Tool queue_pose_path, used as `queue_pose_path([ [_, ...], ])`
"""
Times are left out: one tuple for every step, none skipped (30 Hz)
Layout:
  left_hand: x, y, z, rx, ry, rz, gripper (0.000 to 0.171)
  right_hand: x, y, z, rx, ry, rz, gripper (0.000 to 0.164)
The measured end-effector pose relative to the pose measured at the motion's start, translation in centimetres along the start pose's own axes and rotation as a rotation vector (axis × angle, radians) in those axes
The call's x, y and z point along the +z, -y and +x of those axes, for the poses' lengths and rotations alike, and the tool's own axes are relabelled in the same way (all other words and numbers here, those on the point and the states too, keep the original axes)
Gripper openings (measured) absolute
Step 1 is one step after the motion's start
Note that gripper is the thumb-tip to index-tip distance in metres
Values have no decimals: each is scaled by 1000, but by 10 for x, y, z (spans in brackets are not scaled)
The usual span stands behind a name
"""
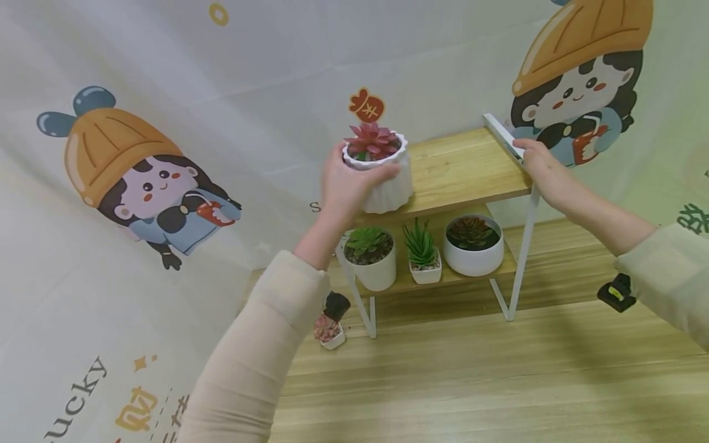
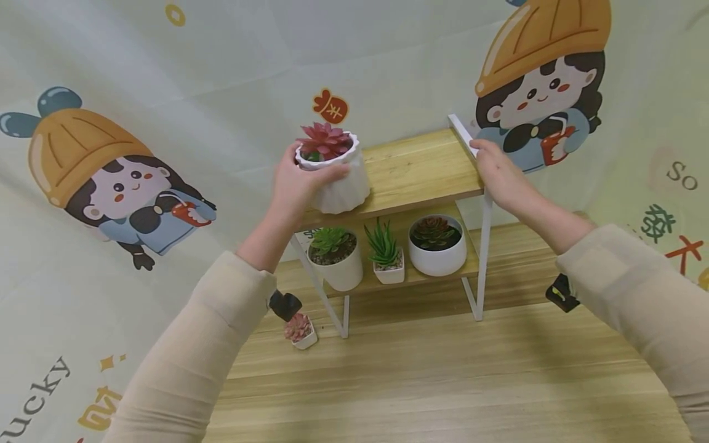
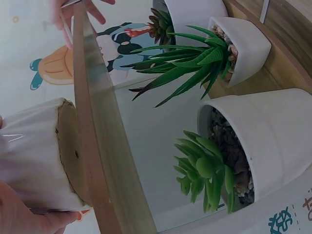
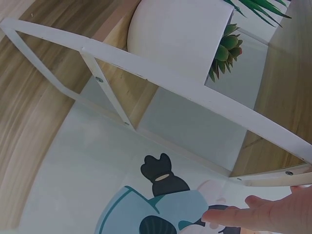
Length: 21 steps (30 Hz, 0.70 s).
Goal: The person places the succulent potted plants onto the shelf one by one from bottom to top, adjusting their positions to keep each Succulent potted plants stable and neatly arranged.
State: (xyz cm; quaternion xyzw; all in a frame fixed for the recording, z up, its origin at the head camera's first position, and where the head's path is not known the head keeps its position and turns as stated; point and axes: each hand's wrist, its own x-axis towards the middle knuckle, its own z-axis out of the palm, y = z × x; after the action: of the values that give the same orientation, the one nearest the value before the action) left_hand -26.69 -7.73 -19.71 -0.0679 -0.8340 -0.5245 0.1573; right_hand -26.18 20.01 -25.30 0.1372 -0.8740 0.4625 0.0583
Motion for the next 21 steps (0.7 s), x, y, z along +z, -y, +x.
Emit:
queue_pose_path([
  [1, 0, 0, -4, -4, 11, 85, 0, 0, 0, 1, 0, 2, 52],
  [2, 1, 0, -5, -7, 24, 86, 0, -1, 0, 2, -2, 2, 52],
  [3, 1, 0, -11, -9, 33, 88, 1, -1, 0, 5, -4, 1, 52],
  [4, 1, -1, -16, -11, 40, 89, 1, -1, 0, 7, -6, 0, 52],
  [4, 1, -1, -19, -16, 47, 89, 1, -1, 0, 7, -8, 2, 52],
  [5, 2, -2, -22, -19, 51, 89, 1, -1, 0, 6, -10, 3, 52],
  [5, 2, -2, -23, -20, 50, 89, 1, -1, 1, 4, -13, 4, 52],
  [5, 3, -2, -21, -22, 49, 89, 1, -1, 1, 3, -14, 5, 52],
  [6, 3, -2, -20, -23, 46, 89, 1, -2, 1, 0, -14, 6, 52],
  [6, 3, -2, -16, -22, 41, 88, 1, -2, 1, -1, -16, 8, 52],
  [7, 4, -3, -14, -22, 37, 88, 1, -2, 1, -3, -17, 9, 52],
  [7, 5, -3, -13, -22, 34, 87, 1, -2, 1, -3, -17, 10, 52],
  [8, 5, -3, -11, -24, 32, 87, 1, -3, 1, -1, -17, 10, 52],
  [8, 6, -3, -8, -25, 29, 87, 1, -3, 1, 0, -16, 10, 52],
  [9, 6, -3, -6, -27, 28, 87, 1, -3, 1, 2, -15, 11, 52],
  [9, 7, -3, -5, -29, 27, 87, 1, -3, 1, 1, -15, 14, 52],
  [10, 7, -3, -8, -32, 27, 87, 1, -3, 1, 0, -15, 15, 52],
  [10, 8, -3, -9, -35, 25, 88, 1, -3, 1, 0, -15, 16, 52],
  [11, 8, -4, -9, -37, 21, 88, 1, -2, 0, 0, -15, 18, 52],
  [11, 8, -4, -13, -39, 20, 89, 1, -2, 0, 1, -15, 19, 52],
  [12, 8, -4, -19, -40, 22, 90, 1, -2, 0, 2, -16, 21, 52],
])
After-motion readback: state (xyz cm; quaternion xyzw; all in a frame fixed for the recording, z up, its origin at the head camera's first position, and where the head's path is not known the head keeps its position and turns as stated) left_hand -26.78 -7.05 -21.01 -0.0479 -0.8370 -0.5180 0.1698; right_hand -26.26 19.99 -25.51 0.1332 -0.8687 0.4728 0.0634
